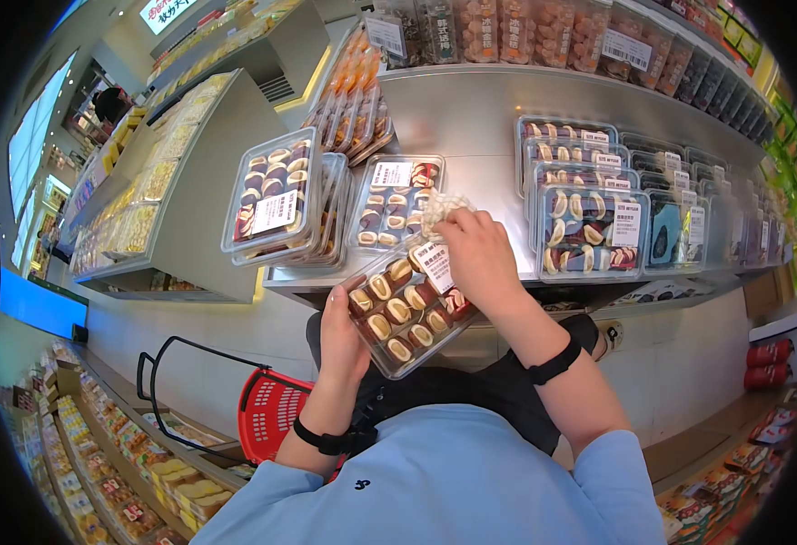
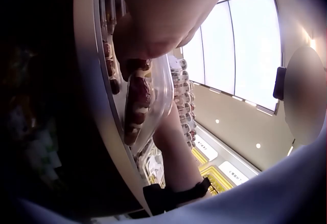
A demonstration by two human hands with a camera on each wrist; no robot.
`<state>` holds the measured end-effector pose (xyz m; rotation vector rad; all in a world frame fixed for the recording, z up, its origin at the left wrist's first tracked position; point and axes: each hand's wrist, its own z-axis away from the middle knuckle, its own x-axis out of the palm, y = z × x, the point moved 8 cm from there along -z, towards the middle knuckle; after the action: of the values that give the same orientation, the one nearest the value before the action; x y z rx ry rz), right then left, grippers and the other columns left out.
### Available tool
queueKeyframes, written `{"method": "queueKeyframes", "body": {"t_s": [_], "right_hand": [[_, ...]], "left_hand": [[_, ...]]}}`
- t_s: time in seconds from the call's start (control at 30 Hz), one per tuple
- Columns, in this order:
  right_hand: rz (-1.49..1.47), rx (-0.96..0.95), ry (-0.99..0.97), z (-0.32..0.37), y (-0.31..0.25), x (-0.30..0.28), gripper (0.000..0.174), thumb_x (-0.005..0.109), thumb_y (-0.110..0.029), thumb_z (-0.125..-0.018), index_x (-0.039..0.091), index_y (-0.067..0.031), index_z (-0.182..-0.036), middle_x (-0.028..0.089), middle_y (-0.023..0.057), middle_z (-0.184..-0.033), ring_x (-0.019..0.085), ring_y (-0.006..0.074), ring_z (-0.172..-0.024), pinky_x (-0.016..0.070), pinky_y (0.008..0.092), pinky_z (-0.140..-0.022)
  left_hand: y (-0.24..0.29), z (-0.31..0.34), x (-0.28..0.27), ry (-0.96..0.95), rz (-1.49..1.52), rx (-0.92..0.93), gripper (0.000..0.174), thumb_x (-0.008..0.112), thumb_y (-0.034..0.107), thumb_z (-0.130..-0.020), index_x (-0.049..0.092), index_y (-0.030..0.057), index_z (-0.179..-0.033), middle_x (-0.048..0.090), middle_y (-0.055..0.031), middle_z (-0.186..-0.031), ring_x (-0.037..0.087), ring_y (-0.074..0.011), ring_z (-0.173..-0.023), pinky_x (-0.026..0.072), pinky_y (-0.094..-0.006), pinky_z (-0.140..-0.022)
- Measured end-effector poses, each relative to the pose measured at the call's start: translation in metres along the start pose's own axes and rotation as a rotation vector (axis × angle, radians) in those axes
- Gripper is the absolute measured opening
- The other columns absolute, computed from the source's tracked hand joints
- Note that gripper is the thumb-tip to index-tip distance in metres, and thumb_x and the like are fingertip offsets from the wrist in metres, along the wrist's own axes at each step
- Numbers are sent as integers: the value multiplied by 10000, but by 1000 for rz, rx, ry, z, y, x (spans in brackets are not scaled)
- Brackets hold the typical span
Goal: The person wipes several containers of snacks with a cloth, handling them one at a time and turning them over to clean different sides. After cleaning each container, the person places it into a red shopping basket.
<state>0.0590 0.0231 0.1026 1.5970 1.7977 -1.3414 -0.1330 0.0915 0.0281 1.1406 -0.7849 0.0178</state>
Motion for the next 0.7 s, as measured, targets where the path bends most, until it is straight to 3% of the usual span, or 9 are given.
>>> {"method": "queueKeyframes", "body": {"t_s": [0.03, 0.07, 0.23, 0.3, 0.37, 0.4, 0.5, 0.57, 0.7], "right_hand": [[13, 79, -39, 0, 13, 0, 296, 629, 3, -779, 693, -58, -1062, 615, 99, -1064, 576, 316, -1028, 479, 431, -893], [-16, 36, -32, 4, 8, 2, 290, 626, 1, -782, 693, -53, -1059, 612, 102, -1055, 574, 321, -1013, 481, 430, -890], [-253, -206, -35, 21, -99, 16, 262, 642, -58, -789, 693, -62, -1046, 586, 81, -999, 576, 295, -988, 477, 414, -881], [-221, -226, -33, 26, -111, 21, 260, 643, -78, -800, 698, -79, -1054, 585, 78, -1000, 578, 285, -992, 473, 406, -871], [-183, -214, -31, 21, -98, 13, 264, 636, -81, -808, 701, -88, -1063, 589, 79, -1001, 580, 287, -996, 472, 408, -864], [-164, -210, -35, 18, -86, 8, 266, 632, -82, -811, 702, -93, -1067, 590, 79, -1002, 581, 288, -998, 471, 409, -860], [51, -28, 22, 10, -16, 0, 288, 630, -73, -822, 718, -115, -1092, 608, 88, -1001, 589, 299, -1004, 483, 426, -848], [82, 83, -62, 6, 19, -2, 254, 619, -61, -854, 726, -95, -1082, 614, 101, -974, 594, 306, -987, 497, 425, -848], [27, 133, -70, 20, 19, -9, 244, 606, -54, -862, 726, -66, -1074, 619, 118, -954, 601, 316, -946, 507, 417, -848]], "left_hand": [[1, 1, 1, -2, -29, 13, 433, 327, 319, -1114, 466, -45, -1303, 584, -190, -1244, 629, -264, -1126, 536, -414, -977], [0, 4, 4, -11, -20, -5, 433, 324, 323, -1114, 470, -39, -1302, 585, -185, -1246, 626, -257, -1129, 533, -410, -979], [-11, -3, 8, -17, -52, -76, 483, 289, 390, -1113, 489, 6, -1327, 577, -152, -1304, 590, -257, -1203, 504, -422, -1009], [-19, -6, -4, 8, 25, -95, 479, 271, 387, -1115, 487, 25, -1343, 574, -135, -1326, 587, -250, -1208, 504, -420, -1001], [-9, 0, -1, 12, -4, -51, 479, 261, 378, -1115, 487, 22, -1344, 571, -142, -1333, 590, -258, -1207, 500, -431, -1011], [-3, 4, 5, 11, 52, -32, 445, 316, 352, -1114, 477, -7, -1323, 590, -153, -1268, 622, -243, -1144, 524, -402, -977], [7, 8, -1, 22, 5, -5, 461, 329, 356, -1111, 471, -31, -1317, 594, -173, -1260, 629, -259, -1138, 526, -408, -984], [9, 10, 1, 37, -41, 40, 471, 338, 358, -1108, 479, -49, -1299, 602, -187, -1245, 635, -267, -1130, 530, -411, -983], [3, 11, -1, 102, -49, 54, 463, 321, 340, -1110, 496, -53, -1281, 605, -186, -1237, 637, -266, -1131, 534, -410, -977]]}}
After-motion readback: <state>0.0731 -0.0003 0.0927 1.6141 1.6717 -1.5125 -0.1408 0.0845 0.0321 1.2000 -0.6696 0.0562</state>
